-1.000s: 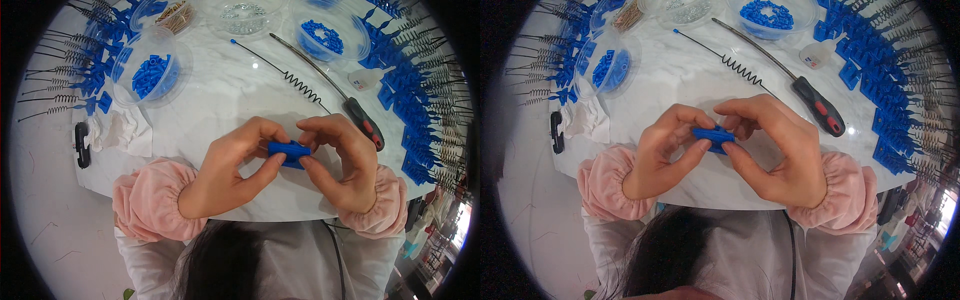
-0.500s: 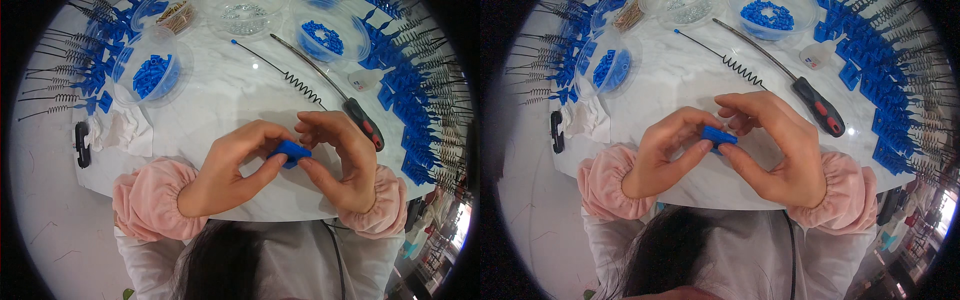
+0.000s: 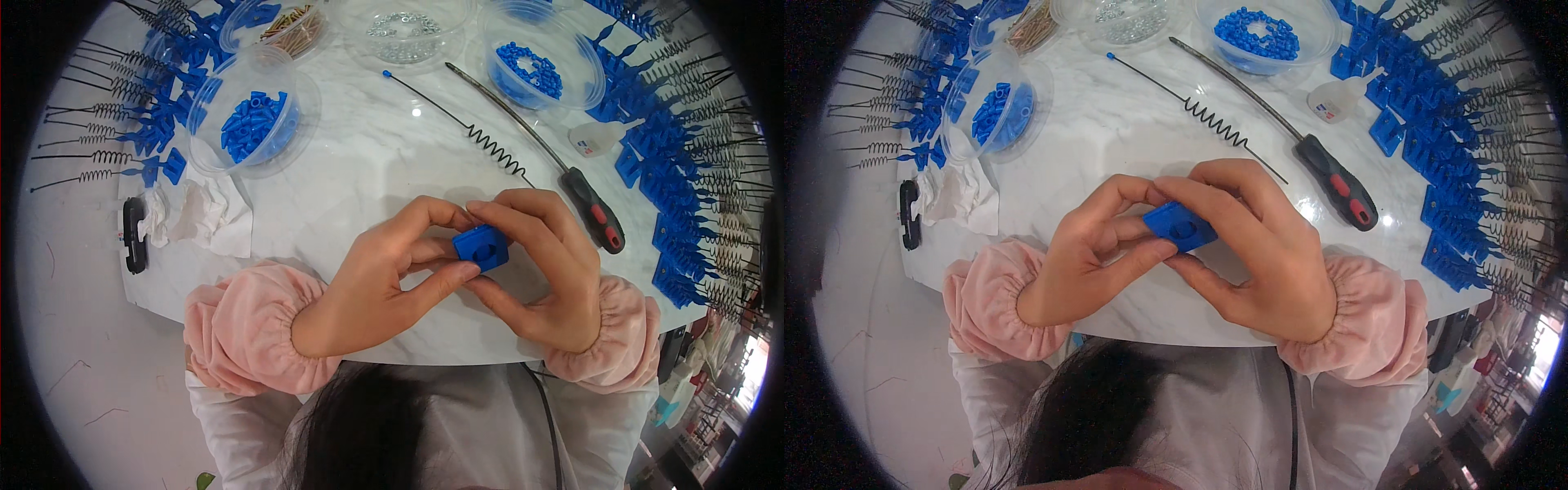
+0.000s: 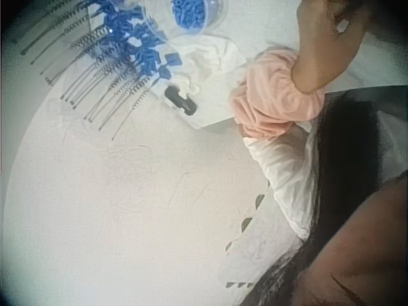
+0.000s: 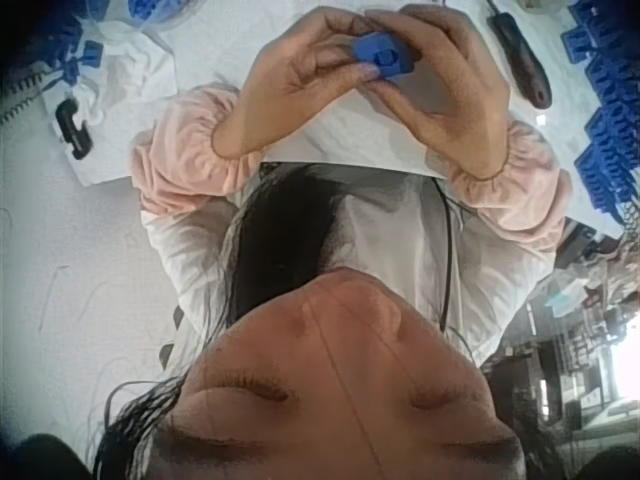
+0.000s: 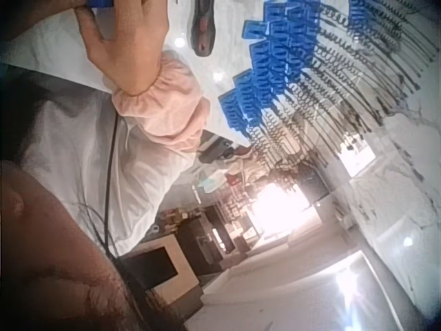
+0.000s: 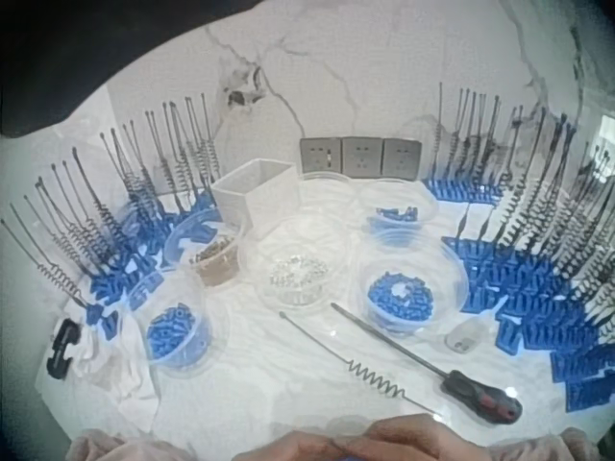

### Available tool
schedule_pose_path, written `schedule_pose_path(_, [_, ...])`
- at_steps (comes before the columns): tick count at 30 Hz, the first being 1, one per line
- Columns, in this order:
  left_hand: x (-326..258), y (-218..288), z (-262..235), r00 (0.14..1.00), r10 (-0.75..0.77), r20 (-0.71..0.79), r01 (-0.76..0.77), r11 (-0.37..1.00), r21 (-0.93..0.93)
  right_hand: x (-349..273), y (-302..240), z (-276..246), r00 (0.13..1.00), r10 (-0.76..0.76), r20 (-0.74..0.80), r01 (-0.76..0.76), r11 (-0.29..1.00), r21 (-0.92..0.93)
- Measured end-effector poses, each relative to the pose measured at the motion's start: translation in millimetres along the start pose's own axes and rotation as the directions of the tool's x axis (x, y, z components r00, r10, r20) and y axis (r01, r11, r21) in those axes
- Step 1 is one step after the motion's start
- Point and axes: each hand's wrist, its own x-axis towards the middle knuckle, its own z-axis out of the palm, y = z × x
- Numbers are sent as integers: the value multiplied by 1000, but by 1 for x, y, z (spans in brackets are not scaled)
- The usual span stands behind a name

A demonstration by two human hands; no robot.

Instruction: The person assembles a device component by fitting plastic pieces together, driving a screw with a screwdriver, applying adhesive from a bottle, and inserting a coiled wire attachment.

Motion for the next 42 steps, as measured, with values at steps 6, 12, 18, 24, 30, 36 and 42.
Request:
schedule_pose_path(6, [-2,4,-1,999,-11,48,11,1000,7,3,-4,-1,1000,-8,-4,8,999,-47])
schedule_pose_path(12, [3,12,-13,971,240,-23,-220,920,324,2,6,4,1000,5,-8,-5,995,-100])
schedule_pose_path(18, [1,12,-20,847,490,-207,-411,850,330,7,7,11,997,-39,73,51,984,-169])
schedule_pose_path(24, [-7,23,-22,808,583,86,-540,673,506,10,9,15,985,-161,67,173,956,-238])
schedule_pose_path(30, [-10,10,-9,654,724,219,-698,466,544,11,8,16,988,-130,78,145,961,-237])
schedule_pose_path(36, [-7,5,-3,526,824,210,-738,319,595,12,1,13,990,-95,108,118,964,-239])
schedule_pose_path(42, [-7,2,-4,501,833,234,-748,281,601,11,-1,12,988,-126,86,147,940,-308])
